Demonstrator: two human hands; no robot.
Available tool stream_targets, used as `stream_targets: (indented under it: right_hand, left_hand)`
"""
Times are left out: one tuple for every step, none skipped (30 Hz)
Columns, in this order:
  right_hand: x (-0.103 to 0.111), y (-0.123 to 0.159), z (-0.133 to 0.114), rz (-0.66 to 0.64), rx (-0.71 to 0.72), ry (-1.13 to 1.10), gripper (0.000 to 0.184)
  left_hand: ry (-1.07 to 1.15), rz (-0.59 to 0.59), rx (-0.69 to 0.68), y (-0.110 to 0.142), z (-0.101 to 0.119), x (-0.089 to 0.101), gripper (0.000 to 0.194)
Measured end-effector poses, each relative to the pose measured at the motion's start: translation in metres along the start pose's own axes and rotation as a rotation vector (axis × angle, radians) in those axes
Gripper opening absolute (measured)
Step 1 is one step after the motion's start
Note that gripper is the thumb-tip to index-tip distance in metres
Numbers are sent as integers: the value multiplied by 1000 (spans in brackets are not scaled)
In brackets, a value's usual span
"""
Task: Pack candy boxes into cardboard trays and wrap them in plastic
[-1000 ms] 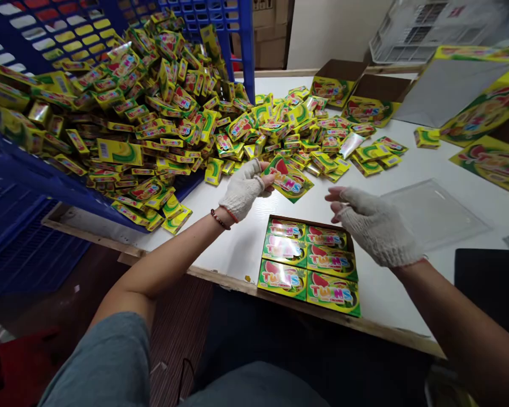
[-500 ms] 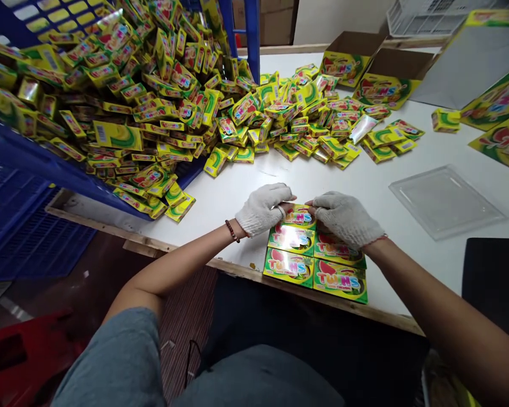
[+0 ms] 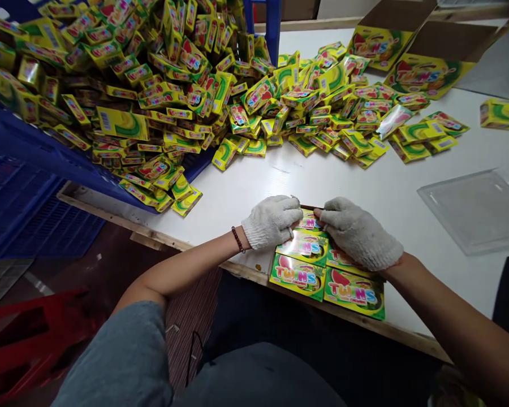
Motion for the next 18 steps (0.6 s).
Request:
stream_targets:
  right_hand:
    - [0, -1, 0, -13, 0, -16, 40]
    - [1, -1, 1, -11, -7, -44, 38]
    - [3, -1, 3, 7, -23, -80, 35]
    - [6, 1, 6, 31, -43, -118, 32]
    - [8, 3, 10, 59, -63, -153, 29]
    - [10, 5, 13, 83, -77, -184, 26]
    - [11, 8, 16, 98, -83, -208, 24]
    - [10, 9, 18, 104, -79, -225, 23]
    - [9, 11, 19, 104, -70, -239, 23]
    - [7, 11, 20, 103, -58, -252, 23]
    - [5, 11, 20, 101, -46, -265, 23]
    - [3, 11, 19, 100, -37, -277, 23]
    - [2, 10, 19, 101, -30, -287, 24]
    - [2, 10, 19, 104, -27, -295, 24]
    - [1, 9, 19, 103, -29, -298, 25]
    - [2, 9, 20, 99, -34, -297, 25]
    - [2, 9, 20, 90, -41, -293, 24]
    - [3, 10, 21, 80, -49, -289, 23]
  left_hand:
    - [-7, -9, 3, 0, 0, -3, 21]
    - [-9, -2, 8, 2, 1, -5, 21]
    - [1, 25, 17, 4, 0, -6, 22]
    - [26, 73, 36, 7, -2, -5, 23]
    - [62, 135, 62, 11, -8, -4, 24]
    - [99, 203, 97, 16, -16, -2, 25]
    - [124, 272, 148, 21, -29, 1, 24]
    - [131, 335, 220, 26, -47, 4, 22]
    - [115, 388, 317, 31, -70, 8, 21]
    - [83, 425, 436, 37, -96, 12, 23]
    - [44, 451, 584, 44, -126, 17, 28]
    - [16, 460, 749, 53, -156, 22, 35]
    - [9, 460, 912, 63, -185, 26, 43]
    - [15, 454, 1048, 71, -209, 30, 50]
    - [50, 454, 1146, 77, -229, 32, 54]
    - [109, 467, 1198, 81, -242, 34, 54]
    - [178, 487, 1208, 80, -251, 34, 52]
    - [240, 507, 1189, 77, -254, 34, 46]
Point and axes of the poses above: each hand's wrist, its own y-axis away from the middle knuckle, its own x-axis out of the back of the hand, z = x × y, the point moved 9 cm from there along -y, towards the middle knuckle, and after that the axes turned 1 degree about -x, right-handed, at the moved point
